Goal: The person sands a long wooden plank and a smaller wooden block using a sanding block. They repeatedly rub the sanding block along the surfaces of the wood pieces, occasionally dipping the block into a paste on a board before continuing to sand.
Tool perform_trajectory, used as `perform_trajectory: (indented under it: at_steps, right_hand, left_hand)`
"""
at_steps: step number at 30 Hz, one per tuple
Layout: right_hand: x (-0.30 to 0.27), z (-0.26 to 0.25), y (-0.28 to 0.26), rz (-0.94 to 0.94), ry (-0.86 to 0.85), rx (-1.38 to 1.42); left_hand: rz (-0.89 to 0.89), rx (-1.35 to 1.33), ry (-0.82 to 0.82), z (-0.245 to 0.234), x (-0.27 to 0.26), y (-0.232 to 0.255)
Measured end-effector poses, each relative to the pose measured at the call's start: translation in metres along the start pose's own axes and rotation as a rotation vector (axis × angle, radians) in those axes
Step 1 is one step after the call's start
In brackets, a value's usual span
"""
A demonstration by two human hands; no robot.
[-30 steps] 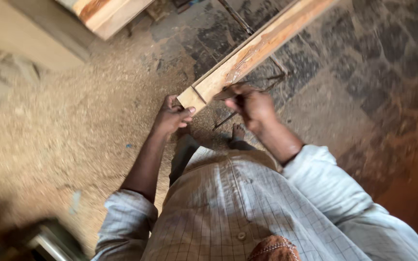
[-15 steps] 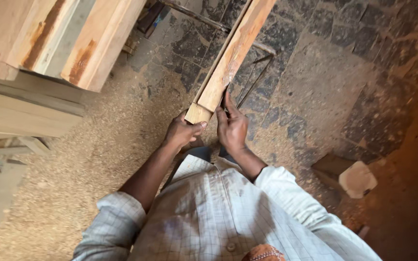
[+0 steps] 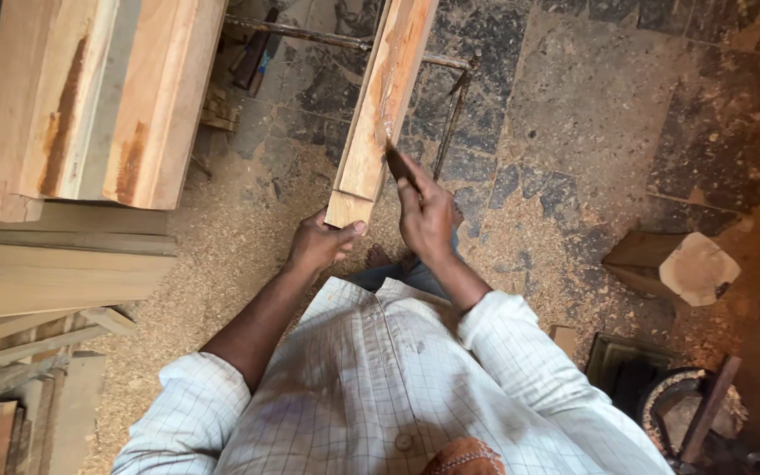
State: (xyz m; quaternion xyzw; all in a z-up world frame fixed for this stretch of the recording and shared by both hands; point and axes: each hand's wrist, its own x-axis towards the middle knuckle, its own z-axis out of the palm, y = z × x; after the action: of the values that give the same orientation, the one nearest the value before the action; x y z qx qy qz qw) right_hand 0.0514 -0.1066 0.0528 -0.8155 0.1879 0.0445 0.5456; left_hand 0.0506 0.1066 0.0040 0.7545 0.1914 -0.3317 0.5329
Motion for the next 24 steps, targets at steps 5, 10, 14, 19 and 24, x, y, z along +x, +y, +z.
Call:
perform_trajectory:
  at_steps: [5, 10, 14, 19, 24]
  right_hand:
    - [-0.023, -0.013, -0.024, -0.822, 0.229, -0.205]
    - [-0.018, 0.004, -0.037, 0.509, 0.033, 0.118]
    - [-0.012, 0.027, -0.031, -0.692, 0.25, -0.166]
    - [-0.014, 0.034, -0.008, -0.756, 0.211, -0.267]
    - [-0.005, 0.04, 0.025, -0.48, 0.027, -0.313]
  left_hand:
    - [-0.041, 0.11, 0.02, 0.0, -0.003, 0.002]
    - [-0.023, 0.058, 0.014, -0.002, -0.006, 0.001]
    - [-0.002, 0.015, -0.003, 0.0, -0.002, 0.004]
    - [0.061, -0.055, -0.023, 0.0, -0.004, -0.002]
    - [0.084, -0.092, -0.064, -0.002, 0.002, -0.006]
